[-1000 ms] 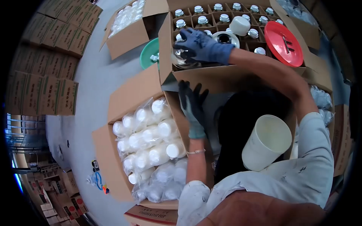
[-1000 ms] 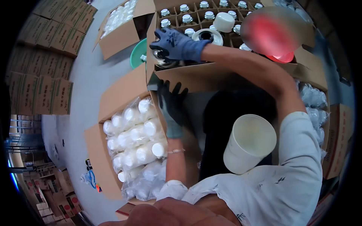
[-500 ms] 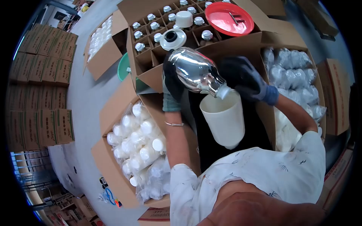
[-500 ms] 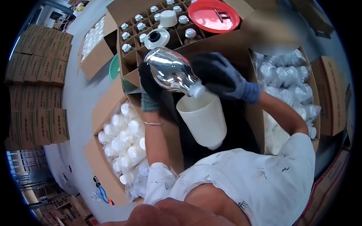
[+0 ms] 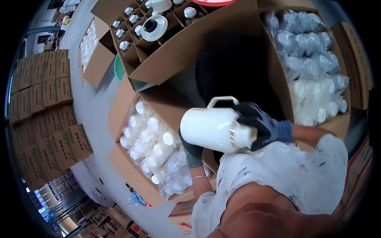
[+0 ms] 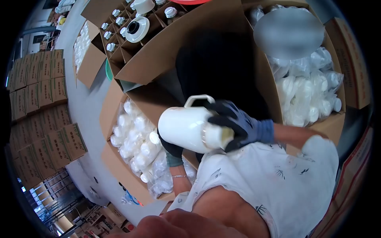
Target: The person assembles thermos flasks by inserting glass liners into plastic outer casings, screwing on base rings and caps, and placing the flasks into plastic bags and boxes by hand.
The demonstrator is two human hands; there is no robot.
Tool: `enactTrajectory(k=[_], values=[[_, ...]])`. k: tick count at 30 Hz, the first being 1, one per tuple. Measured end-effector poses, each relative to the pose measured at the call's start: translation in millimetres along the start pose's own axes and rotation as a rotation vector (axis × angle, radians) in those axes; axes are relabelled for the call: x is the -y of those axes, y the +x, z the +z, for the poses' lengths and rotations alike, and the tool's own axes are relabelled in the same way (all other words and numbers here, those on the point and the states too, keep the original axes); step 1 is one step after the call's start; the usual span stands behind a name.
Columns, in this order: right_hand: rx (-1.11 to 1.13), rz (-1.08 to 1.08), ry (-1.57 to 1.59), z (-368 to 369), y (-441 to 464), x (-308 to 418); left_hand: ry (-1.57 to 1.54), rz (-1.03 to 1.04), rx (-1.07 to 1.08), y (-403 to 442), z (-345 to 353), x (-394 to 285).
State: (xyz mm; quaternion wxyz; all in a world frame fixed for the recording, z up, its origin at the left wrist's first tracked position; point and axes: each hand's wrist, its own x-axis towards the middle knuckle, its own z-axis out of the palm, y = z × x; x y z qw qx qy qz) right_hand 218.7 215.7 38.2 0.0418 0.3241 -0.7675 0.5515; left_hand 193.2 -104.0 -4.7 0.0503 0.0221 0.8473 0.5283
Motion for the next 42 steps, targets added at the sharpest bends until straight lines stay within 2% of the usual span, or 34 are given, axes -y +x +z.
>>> enactTrajectory(k=[2,3,5,6,7,9,10,11,14,16,18,20,23,26,30,31,33,36,37,38,39,41,42], values=[[-0.057,0.165,0.118,-8,49,2,0.412,0.201,0.073,-6,-6,3],[-0.083,0.178,0.085,-6,65,-13,0.477,0.283,0.087,-7,-8,14],[-0.009,-0.038,-0.129,-30,105,-14,0.527,0.394,0.093,-1,-12,32],[-0.011,-0.152,-0.29,-38,117,-12,0.539,0.379,0.154,3,-16,40],[-0.03,-0.186,-0.243,-45,129,-7,0.55,0.361,0.215,8,-20,46],[0.073,-0.08,0.131,-45,144,-9,0.617,0.281,0.342,16,-28,63],[0.127,-0.028,0.316,-45,149,-9,0.148,-0.016,0.254,19,-29,80],[0.117,-0.075,0.409,-42,154,-12,0.15,-0.022,0.25,24,-29,80],[0.071,-0.099,0.438,-37,163,-10,0.506,0.282,0.184,30,-19,76],[-0.044,-0.061,0.422,-38,170,-6,0.664,0.464,0.087,34,-5,66],[-0.145,0.029,0.442,-36,173,-5,0.744,0.574,0.002,37,9,60],[-0.204,-0.071,0.36,-33,177,-4,0.792,0.652,-0.079,38,21,58],[-0.301,-0.174,0.178,-28,187,7,0.786,0.614,-0.073,33,26,68],[-0.332,-0.142,0.234,-34,192,10,0.766,0.57,-0.039,30,23,78],[-0.329,-0.235,0.352,-42,190,11,0.739,0.515,0.021,35,18,85],[-0.334,-0.297,0.239,-43,187,14,0.725,0.5,0.041,37,16,84],[-0.315,-0.292,0.238,-46,177,18,0.678,0.445,0.115,43,10,83],[-0.423,-0.291,0.215,-44,153,1,0.422,0.163,0.337,66,-22,85],[-0.436,-0.17,0.306,-40,138,-6,0.264,0.026,0.413,83,-44,82],[-0.433,-0.129,0.307,-35,116,-20,0.111,-0.059,0.474,108,-72,70],[-0.407,-0.066,0.169,-34,90,-26,-0.006,-0.106,0.526,133,-97,53],[-0.224,0.148,0.127,-32,54,-29,0.063,0.095,0.528,172,-108,-10],[-0.104,0.174,-0.057,-32,35,-28,0.362,0.26,0.549,173,-66,-90]])
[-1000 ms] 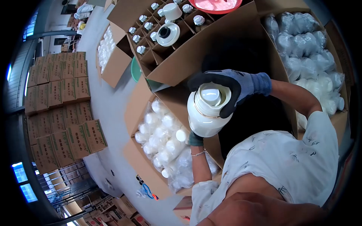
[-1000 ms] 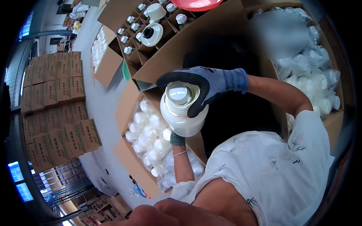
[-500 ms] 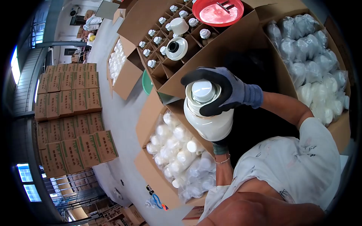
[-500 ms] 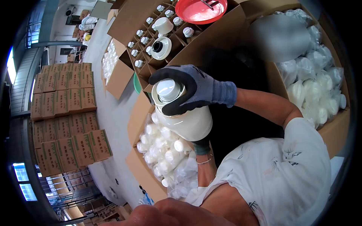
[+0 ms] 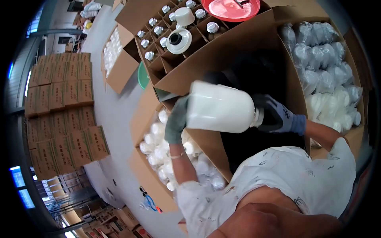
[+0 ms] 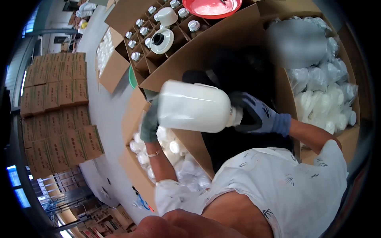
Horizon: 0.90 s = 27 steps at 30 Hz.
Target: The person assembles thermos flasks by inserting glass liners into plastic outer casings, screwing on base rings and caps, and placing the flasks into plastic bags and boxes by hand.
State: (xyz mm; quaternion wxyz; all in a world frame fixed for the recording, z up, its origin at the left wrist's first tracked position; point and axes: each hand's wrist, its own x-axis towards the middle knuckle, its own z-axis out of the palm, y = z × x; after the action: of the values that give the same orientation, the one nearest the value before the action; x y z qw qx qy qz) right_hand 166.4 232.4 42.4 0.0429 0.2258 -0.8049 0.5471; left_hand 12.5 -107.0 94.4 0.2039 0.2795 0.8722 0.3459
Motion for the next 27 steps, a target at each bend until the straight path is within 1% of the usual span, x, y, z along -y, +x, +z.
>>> enactTrajectory(k=[1,2,3,4,6,7,8,9,10,11,12,13,14,16,18,19,20,22,24,25,26,27], values=[[0.109,0.02,-0.118,1,-17,-5,0.324,0.09,0.01,36,1,-84],[0.231,-0.009,-0.214,-2,-26,-12,0.365,0.152,0.122,53,17,-99],[0.436,0.107,-0.246,-12,-18,-5,0.568,0.159,0.194,69,44,-101],[0.638,0.226,-0.278,-25,-9,4,0.656,0.05,0.407,86,65,-115],[0.219,0.076,-0.282,-38,0,10,0.629,0.109,0.599,108,81,-102],[0.007,0.001,-0.275,-42,4,9,0.547,0.254,0.298,116,74,-82],[-0.074,0.051,-0.176,-46,8,3,0.458,0.391,0.005,122,58,-61],[-0.157,0.102,-0.076,-52,14,-6,0.277,0.216,-0.142,135,36,-49],[-0.236,0.152,0.024,-58,21,-13,0.196,0.015,-0.35,155,12,-25],[-0.236,0.145,-0.029,-63,34,-21,0.071,-0.166,-0.568,175,-12,-1],[-0.237,0.13,-0.088,-67,51,-28,0.035,-0.014,-0.746,190,-33,24],[-0.242,0.112,-0.149,-70,68,-34,0.142,-0.185,-0.837,212,-44,67],[-0.234,0.053,-0.179,-69,87,-40,0.012,-0.313,-0.82,244,-48,146],[-0.224,-0.07,-0.246,-60,128,-52,-0.039,-0.027,-0.502,245,-45,161],[-0.192,-0.14,-0.331,-49,164,-51,-0.392,-0.301,-0.772,240,-31,104],[-0.173,-0.194,-0.365,-45,180,-54,-0.782,-0.103,-0.974,249,-22,101],[-0.192,-0.247,-0.449,-44,194,-50,-0.784,0.047,-1.026,236,-22,71],[-0.227,-0.353,-0.615,-45,217,-37,-0.841,0.229,-0.963,206,-18,19],[-0.156,-0.503,-0.654,-46,236,-32,-0.637,0.223,-0.892,171,-4,-28],[-0.107,-0.52,-0.607,-44,241,-36,-0.702,0.275,-0.816,158,4,-36],[0.013,-0.543,-0.455,-47,244,-40,-0.763,0.227,-0.74,146,13,-37],[0.001,-0.575,-0.512,-50,239,-40,-0.352,0.34,-0.785,138,21,-30]])
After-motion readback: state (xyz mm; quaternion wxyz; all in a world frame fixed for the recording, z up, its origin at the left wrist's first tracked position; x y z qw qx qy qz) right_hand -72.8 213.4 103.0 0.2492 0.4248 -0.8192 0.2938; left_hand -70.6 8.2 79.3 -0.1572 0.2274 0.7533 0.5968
